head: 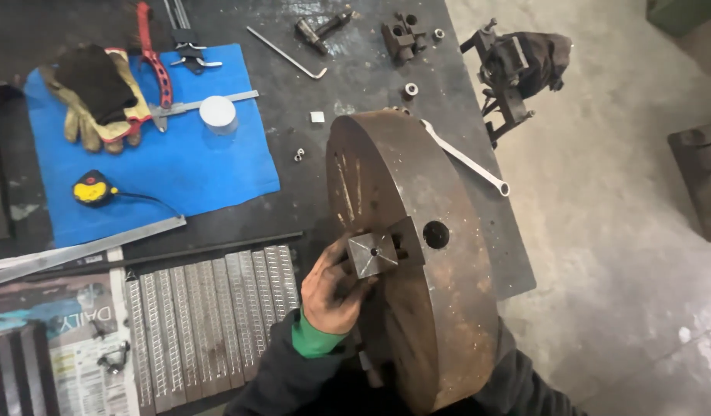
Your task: Assembling or repairing a large metal lathe chuck on a workbench.
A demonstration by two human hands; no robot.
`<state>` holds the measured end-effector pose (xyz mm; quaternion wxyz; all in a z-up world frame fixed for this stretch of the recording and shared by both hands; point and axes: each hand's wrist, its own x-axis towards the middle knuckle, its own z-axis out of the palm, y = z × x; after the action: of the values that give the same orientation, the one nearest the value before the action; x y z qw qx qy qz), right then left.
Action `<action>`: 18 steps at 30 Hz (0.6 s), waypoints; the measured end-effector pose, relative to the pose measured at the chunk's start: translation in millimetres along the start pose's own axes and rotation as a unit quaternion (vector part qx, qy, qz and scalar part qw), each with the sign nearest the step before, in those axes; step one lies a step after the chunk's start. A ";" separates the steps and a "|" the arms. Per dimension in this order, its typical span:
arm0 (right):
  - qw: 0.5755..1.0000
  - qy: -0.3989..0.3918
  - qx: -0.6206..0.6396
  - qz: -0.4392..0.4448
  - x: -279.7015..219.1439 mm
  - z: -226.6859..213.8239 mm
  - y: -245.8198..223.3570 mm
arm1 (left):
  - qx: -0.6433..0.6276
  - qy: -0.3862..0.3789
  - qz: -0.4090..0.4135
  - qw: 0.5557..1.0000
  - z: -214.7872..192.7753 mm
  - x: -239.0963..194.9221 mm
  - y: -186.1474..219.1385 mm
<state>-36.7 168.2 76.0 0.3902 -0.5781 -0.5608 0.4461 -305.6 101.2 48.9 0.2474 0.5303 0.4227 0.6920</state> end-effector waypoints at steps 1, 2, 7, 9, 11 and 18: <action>1.000 -0.005 0.001 -0.004 -8.3 0.1 -8.3 | 0.012 -0.003 -0.004 1.000 -1.1 0.4 2.2; 1.000 -0.010 0.000 -0.009 -16.5 -1.1 -17.0 | 0.023 -0.005 -0.007 1.000 -1.2 0.8 4.3; 0.999 -0.033 -0.011 -0.025 -21.8 -10.6 -10.1 | -0.059 0.033 -0.050 0.996 16.8 -20.0 -7.9; 0.999 -0.041 -0.017 -0.024 -26.0 -15.0 -2.2 | -0.090 0.042 -0.071 0.993 23.1 -27.0 -0.6; 0.998 -0.047 -0.025 -0.027 -26.1 -20.1 5.1 | -0.143 0.039 -0.078 0.986 26.8 -19.8 19.5; 0.997 -0.055 -0.040 -0.033 -17.5 -45.4 45.7 | -0.147 0.044 -0.129 0.980 32.4 -32.1 36.9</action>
<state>20.8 150.0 47.4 0.3497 -0.5488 -0.6177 0.4416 -261.0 67.0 65.9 0.3913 0.3984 0.3920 0.7311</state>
